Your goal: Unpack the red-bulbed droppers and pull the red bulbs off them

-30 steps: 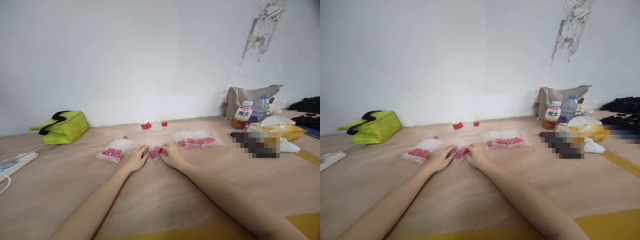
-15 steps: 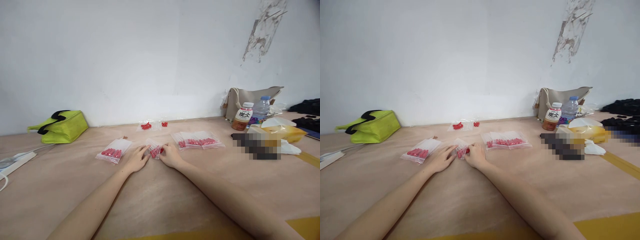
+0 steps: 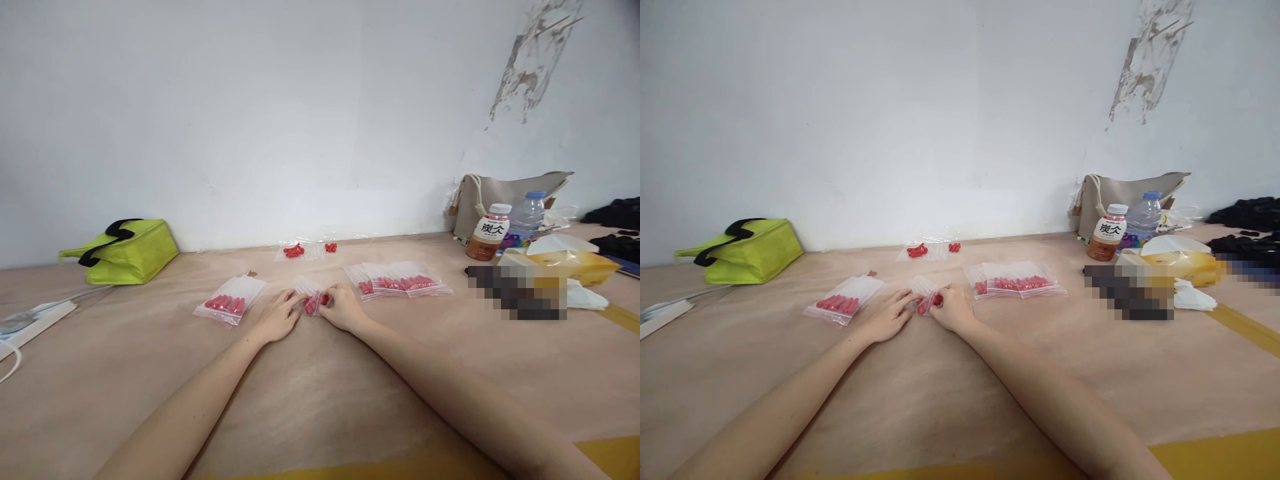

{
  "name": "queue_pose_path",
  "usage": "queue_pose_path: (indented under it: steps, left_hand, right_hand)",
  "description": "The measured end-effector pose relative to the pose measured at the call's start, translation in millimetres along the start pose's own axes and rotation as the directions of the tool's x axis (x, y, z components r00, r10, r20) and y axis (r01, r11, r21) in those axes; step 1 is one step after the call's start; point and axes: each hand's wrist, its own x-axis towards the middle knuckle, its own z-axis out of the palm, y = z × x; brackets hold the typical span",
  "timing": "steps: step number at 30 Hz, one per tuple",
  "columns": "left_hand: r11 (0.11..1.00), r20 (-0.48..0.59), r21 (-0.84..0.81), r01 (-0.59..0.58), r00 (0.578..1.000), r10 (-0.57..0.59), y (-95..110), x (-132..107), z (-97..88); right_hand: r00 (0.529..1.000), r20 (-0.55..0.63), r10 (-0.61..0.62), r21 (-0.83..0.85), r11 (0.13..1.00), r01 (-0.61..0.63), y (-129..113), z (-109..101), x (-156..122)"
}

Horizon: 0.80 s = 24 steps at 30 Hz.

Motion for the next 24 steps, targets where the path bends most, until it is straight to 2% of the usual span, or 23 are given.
queue_pose_path:
  steps: [5, 12, 17, 24]
  left_hand:
    - [0.999, -0.024, 0.044, 0.003, 1.0, -0.002, 4.2, -0.1, -1.3]
    - [1.0, -0.02, -0.026, 0.007, 1.0, -0.007, 2.7, -1.3, -1.3]
    - [1.0, -0.009, -0.023, 0.002, 1.0, -0.002, 1.1, -1.0, -1.5]
    - [1.0, -0.031, -0.005, -0.006, 0.999, 0.006, 2.6, -1.5, -1.4]
  right_hand:
    - [0.997, 0.016, -0.07, -0.137, 0.988, 0.072, -3.1, -6.0, -1.7]
    - [0.992, 0.012, -0.125, -0.067, 0.99, 0.125, -1.5, -7.6, -7.7]
    - [0.992, -0.006, -0.123, -0.069, 0.99, 0.122, -1.8, -10.5, -10.8]
    - [0.996, 0.054, -0.076, -0.107, 0.991, 0.081, -9.0, -7.8, -5.1]
